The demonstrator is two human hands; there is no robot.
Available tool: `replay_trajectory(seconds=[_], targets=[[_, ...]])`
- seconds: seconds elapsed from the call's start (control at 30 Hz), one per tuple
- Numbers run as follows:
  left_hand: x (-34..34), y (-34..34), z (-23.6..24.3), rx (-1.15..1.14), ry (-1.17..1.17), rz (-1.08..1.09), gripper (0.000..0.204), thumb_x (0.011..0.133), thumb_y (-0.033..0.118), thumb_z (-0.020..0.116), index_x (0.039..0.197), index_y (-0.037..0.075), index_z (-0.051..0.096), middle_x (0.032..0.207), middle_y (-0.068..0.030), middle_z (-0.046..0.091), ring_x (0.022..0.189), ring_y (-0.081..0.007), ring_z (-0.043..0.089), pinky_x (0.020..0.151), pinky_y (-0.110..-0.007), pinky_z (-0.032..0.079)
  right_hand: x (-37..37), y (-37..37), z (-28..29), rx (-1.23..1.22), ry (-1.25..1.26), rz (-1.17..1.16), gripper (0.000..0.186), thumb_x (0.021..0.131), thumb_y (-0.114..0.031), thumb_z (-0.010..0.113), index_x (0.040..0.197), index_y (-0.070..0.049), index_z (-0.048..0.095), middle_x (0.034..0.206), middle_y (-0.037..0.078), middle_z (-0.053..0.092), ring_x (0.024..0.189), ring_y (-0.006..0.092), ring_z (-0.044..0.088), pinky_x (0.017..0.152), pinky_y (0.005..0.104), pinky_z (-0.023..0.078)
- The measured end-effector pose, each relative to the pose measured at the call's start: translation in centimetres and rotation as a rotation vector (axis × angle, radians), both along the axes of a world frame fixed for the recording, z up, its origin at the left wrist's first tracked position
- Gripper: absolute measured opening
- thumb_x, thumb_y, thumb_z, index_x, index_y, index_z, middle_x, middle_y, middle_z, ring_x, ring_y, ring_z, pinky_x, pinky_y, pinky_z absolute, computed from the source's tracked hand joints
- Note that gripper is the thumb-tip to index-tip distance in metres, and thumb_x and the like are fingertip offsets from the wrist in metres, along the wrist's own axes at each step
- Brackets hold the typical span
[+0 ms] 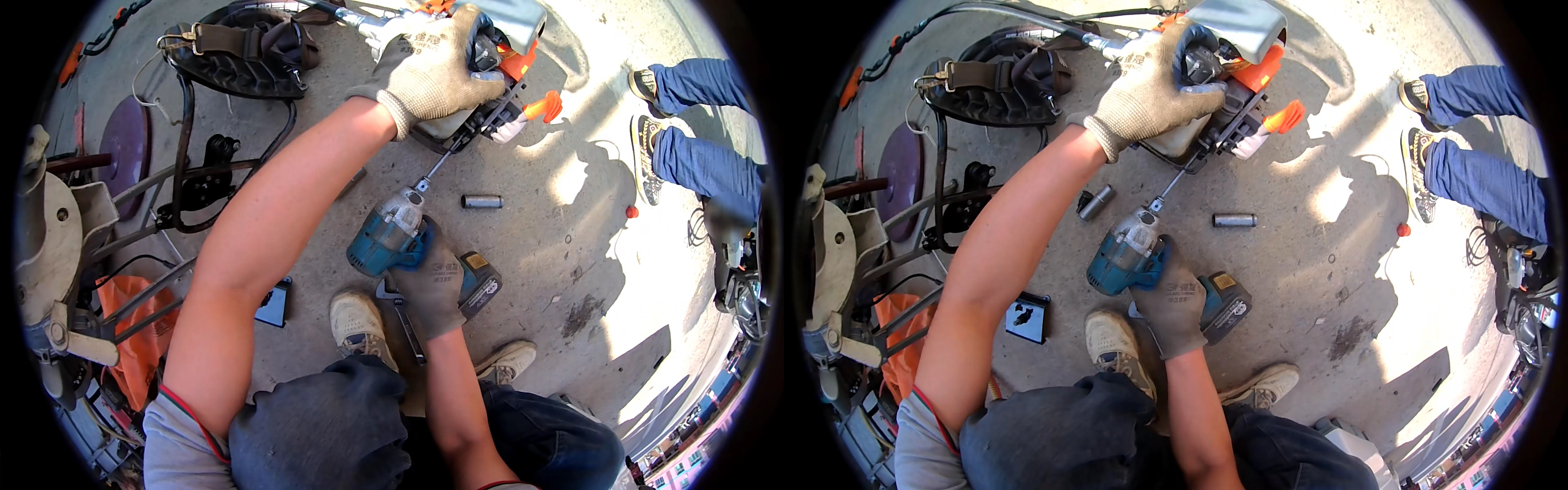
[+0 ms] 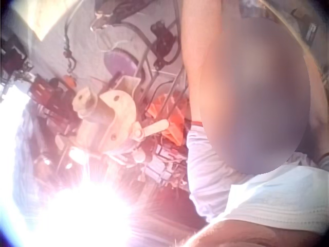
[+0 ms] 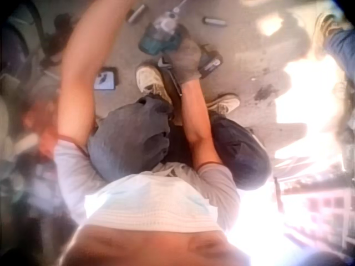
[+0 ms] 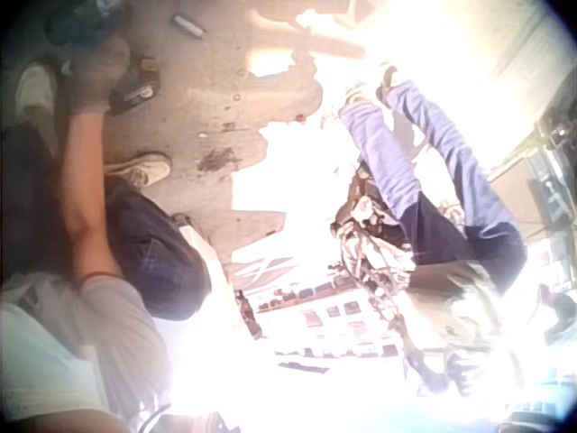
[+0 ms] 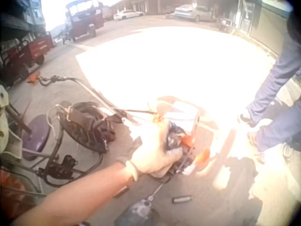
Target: The person retrieves a socket wrench from a green bin and uses a cordless impact wrench to tighten bolts on a piece of machinery, likely a brush cutter or trimmer. They also use a manual adjustable wrench to hold a bolt in place while tightening with the impact wrench.
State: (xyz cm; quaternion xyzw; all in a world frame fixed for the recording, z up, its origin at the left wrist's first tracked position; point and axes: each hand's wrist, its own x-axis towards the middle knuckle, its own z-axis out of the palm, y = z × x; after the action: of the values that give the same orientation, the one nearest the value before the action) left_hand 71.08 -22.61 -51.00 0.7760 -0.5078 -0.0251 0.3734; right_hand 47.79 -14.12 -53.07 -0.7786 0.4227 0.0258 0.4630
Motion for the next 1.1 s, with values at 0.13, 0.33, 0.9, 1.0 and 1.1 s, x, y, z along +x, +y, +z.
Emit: replay_trajectory(seconds=[0.13, 0.33, 0.9, 1.0, 1.1], targets=[[-0.6, 0.1, 0.3, -0.057, 0.046, 0.003, 0.061, 0.072, 0.032, 0.077, 0.122, 0.003, 0.055, 0.105, -0.0215, 0.063, 0.1, -0.036, 0.062, 0.089, -0.042, 0.049, 0.5, 0.5, 0.7, -0.022, 0.066, -0.002, 0.074, 0.064, -0.023, 0.081, 0.129, -0.003, 0.05, 0.102, 0.02, 0.068, 0.096, 0.0359, 0.067, 0.082, 0.0411, 0.053], [-0.9, -0.3, 1.4, -0.113, 0.154, -0.055, 0.051, 0.07, 0.025, 0.073, 0.109, 0.0, 0.053, 0.098, -0.026, 0.057, 0.097, -0.0423, 0.055, 0.085, -0.049, 0.043, -0.7, -0.7, -0.8, -0.047, 0.007, 0.033, 0.069, 0.066, -0.023, 0.08, 0.126, -0.005, 0.052, 0.102, 0.019, 0.068, 0.095, 0.0355, 0.068, 0.081, 0.041, 0.054], [-1.0, 10.9, 2.0, -0.189, 0.437, 0.117, 0.031, 0.089, 0.026, 0.069, 0.111, 0.004, 0.065, 0.094, -0.0061, 0.067, 0.086, -0.0104, 0.064, 0.076, -0.024, 0.054, -0.7, 2.4, 0.1, 0.041, 0.016, 0.085, 0.064, 0.066, -0.02, 0.075, 0.124, -0.007, 0.053, 0.098, 0.02, 0.069, 0.092, 0.0373, 0.068, 0.08, 0.0424, 0.053], [-2.5, 14.5, 2.1, 0.504, 0.752, 0.223, 0.035, 0.09, 0.028, 0.068, 0.112, 0.001, 0.065, 0.09, -0.008, 0.069, 0.082, -0.011, 0.064, 0.073, -0.026, 0.053, -0.2, 3.1, -0.1, 0.006, 0.027, 0.132, 0.063, 0.067, -0.023, 0.076, 0.123, -0.007, 0.053, 0.099, 0.021, 0.069, 0.092, 0.0378, 0.068, 0.08, 0.0435, 0.053], [-3.8, 17.6, -1.3, 0.494, 0.989, 0.141, 0.032, 0.09, 0.026, 0.066, 0.108, 0.0, 0.067, 0.094, -0.0091, 0.071, 0.082, -0.011, 0.065, 0.073, -0.027, 0.054, 1.2, 3.8, -0.2, 0.008, 0.028, 0.195, 0.064, 0.067, -0.026, 0.076, 0.123, -0.007, 0.053, 0.099, 0.021, 0.068, 0.093, 0.0381, 0.067, 0.08, 0.0448, 0.053]])
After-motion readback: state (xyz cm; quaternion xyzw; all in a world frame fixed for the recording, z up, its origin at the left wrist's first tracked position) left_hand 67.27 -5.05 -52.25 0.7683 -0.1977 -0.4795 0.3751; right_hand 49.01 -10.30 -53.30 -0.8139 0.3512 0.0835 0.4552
